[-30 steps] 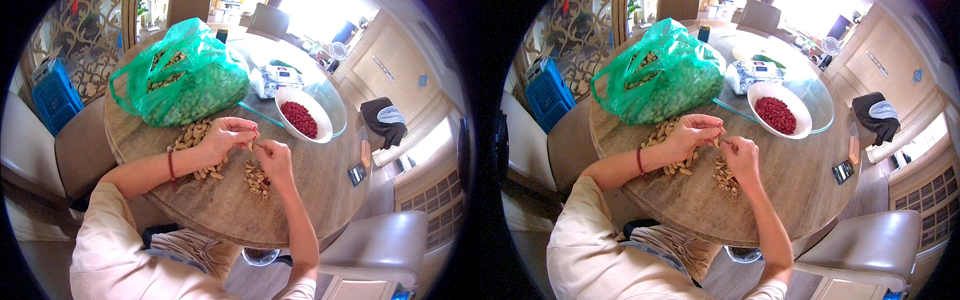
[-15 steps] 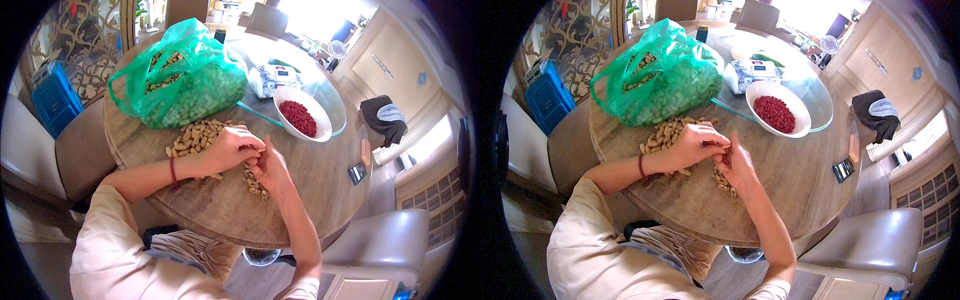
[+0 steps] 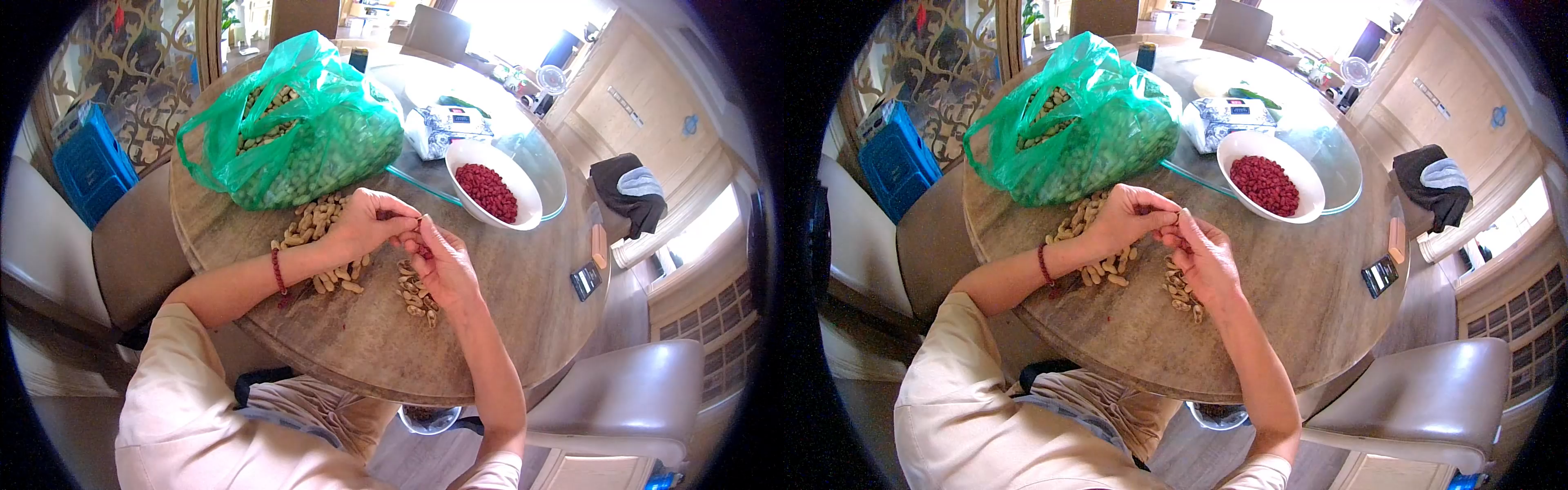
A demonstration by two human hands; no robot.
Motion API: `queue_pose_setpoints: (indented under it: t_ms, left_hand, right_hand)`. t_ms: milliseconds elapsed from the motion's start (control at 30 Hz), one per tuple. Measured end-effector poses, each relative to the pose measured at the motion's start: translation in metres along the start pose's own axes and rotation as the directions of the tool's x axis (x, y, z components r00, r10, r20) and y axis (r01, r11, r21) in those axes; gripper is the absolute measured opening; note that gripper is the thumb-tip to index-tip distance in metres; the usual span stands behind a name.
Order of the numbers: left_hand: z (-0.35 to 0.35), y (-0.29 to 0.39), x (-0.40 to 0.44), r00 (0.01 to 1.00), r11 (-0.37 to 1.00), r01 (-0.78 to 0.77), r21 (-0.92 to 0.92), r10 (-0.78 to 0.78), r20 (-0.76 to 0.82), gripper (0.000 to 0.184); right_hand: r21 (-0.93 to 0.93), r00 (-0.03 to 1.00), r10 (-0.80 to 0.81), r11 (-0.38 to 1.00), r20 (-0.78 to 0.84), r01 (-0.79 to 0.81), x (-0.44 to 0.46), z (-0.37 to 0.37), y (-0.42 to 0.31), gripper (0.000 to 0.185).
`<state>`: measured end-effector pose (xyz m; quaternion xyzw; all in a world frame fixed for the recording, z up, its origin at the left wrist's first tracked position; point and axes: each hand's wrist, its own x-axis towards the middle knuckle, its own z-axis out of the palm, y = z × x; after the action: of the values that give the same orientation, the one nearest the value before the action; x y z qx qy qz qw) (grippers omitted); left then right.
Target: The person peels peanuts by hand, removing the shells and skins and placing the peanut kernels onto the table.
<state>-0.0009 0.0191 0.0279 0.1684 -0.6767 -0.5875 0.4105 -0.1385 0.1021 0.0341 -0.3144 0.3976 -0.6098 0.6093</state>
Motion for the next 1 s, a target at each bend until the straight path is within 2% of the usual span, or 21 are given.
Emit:
queue_pose_setpoints:
  t_ms: [33, 267, 333, 367, 433, 567, 667, 833, 1000]
  left_hand:
    - [0.0, 0.0, 0.0, 1.0, 1.0, -0.01, 0.016, 0.01, 0.001, 0.011]
    - [0.0, -0.001, -0.003, 0.999, 0.999, 0.036, -0.02, -0.036, 0.003, 0.013]
    - [0.002, 0.001, -0.005, 1.0, 0.996, 0.004, 0.094, -0.002, -0.011, 0.012]
    - [0.003, 0.001, -0.005, 1.0, 0.996, 0.002, 0.095, -0.001, -0.009, 0.012]
    - [0.003, 0.001, -0.004, 0.953, 0.926, -0.302, 0.227, 0.29, 0.087, 0.014]
    - [0.002, 0.002, -0.004, 0.95, 0.911, -0.313, 0.269, 0.295, 0.106, 0.017]
    - [0.004, 0.0, -0.003, 0.962, 0.929, -0.27, 0.252, 0.27, 0.037, 0.015]
    - [0.007, -0.007, -0.003, 0.982, 0.974, -0.168, 0.152, 0.179, -0.06, 0.011]
    - [0.007, -0.004, -0.003, 0.984, 0.98, -0.159, 0.12, 0.168, -0.067, 0.01]
  right_hand:
    - [-0.06, 0.999, -0.031, 0.998, 0.009, 0.032, 0.0, -0.001, 0.002, 0.026]
    - [-0.119, 0.995, -0.095, 0.988, 0.024, 0.098, -0.001, 0.001, 0.001, 0.021]
    - [-0.106, 0.997, -0.083, 0.991, 0.004, 0.083, -0.003, 0.003, -0.003, 0.021]
    - [-0.106, 0.996, -0.085, 0.991, 0.003, 0.085, -0.003, 0.001, -0.003, 0.021]
    - [-0.071, 0.994, -0.109, 0.992, -0.022, 0.107, -0.002, -0.003, -0.003, 0.021]
    - [-0.011, 0.995, -0.087, 0.996, -0.054, 0.086, -0.001, -0.004, -0.003, 0.021]
    - [0.019, 0.998, -0.056, 0.998, -0.04, 0.057, -0.001, -0.003, -0.003, 0.021]
    - [0.057, 0.998, -0.059, 0.997, 0.004, 0.058, 0.001, -0.006, -0.001, 0.02]
    - [0.076, 0.999, -0.037, 0.996, 0.012, 0.036, 0.003, -0.006, -0.001, 0.016]
